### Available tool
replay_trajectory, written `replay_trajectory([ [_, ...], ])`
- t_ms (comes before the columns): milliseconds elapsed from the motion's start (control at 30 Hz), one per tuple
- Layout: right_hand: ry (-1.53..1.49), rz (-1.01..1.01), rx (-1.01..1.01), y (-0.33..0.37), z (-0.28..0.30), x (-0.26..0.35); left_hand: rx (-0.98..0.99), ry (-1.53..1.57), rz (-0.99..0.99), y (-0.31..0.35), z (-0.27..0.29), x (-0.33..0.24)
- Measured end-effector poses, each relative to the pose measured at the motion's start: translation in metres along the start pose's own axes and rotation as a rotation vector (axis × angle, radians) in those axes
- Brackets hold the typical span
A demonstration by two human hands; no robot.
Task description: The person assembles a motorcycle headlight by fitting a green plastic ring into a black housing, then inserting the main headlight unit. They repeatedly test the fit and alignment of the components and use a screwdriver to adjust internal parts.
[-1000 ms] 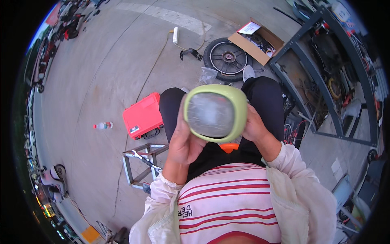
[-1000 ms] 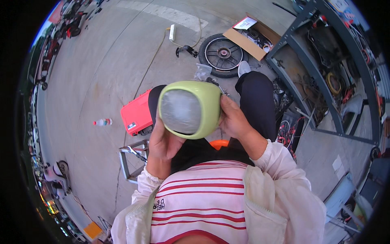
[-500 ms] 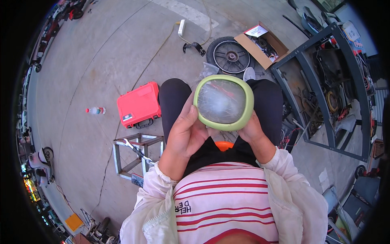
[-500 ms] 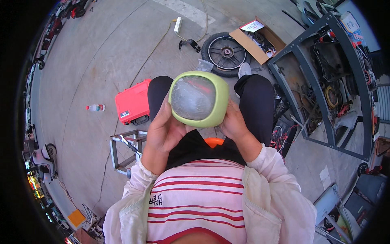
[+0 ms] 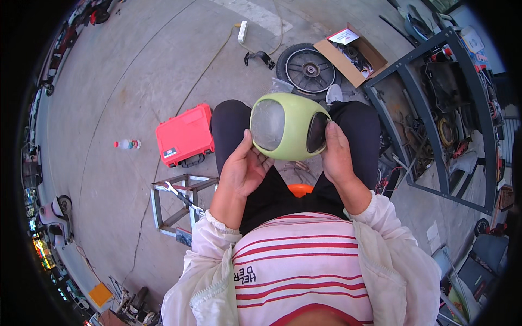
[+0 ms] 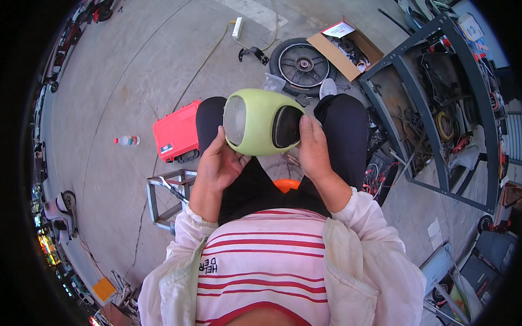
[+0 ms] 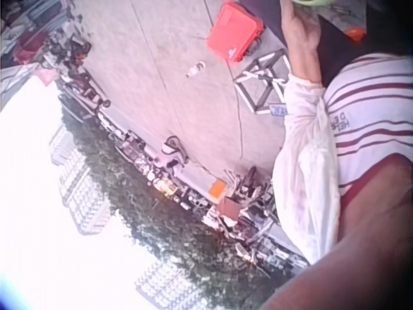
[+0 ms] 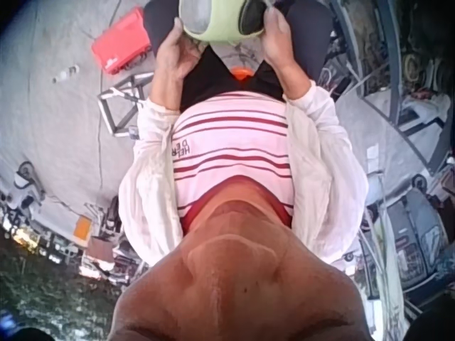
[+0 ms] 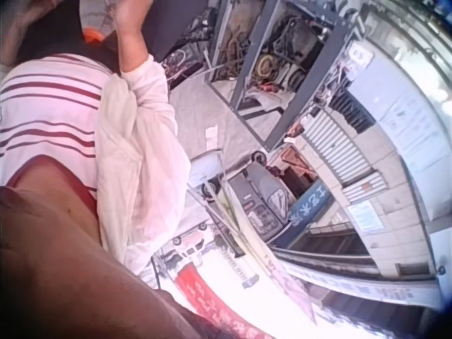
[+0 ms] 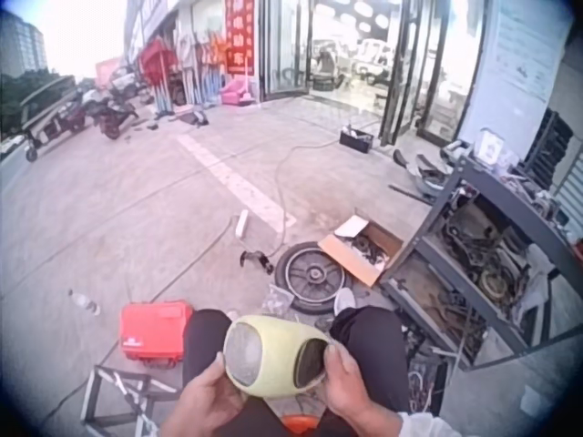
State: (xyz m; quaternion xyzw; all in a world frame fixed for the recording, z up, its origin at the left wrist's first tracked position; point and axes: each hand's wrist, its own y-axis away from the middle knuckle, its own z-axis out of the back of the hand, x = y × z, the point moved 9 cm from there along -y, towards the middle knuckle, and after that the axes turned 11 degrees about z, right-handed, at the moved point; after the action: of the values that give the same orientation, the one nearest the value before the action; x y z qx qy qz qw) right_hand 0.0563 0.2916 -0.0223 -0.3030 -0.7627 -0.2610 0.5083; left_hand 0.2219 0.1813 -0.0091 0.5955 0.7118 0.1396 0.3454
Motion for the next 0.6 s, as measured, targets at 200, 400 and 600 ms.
replay_trajectory([
  [200,-0.192,0.064,0.135,-0.001,-0.008,0.016,0.262,-0.092,-0.238,0.017,-0.038,-0.020],
  [400,-0.075,0.136,0.194,0.000,0.007,0.015,0.303,-0.026,-0.306,0.018,-0.037,-0.021],
  [600,0.147,0.193,0.230,0.011,0.004,0.026,0.398,0.247,-0.188,0.017,-0.028,-0.014],
])
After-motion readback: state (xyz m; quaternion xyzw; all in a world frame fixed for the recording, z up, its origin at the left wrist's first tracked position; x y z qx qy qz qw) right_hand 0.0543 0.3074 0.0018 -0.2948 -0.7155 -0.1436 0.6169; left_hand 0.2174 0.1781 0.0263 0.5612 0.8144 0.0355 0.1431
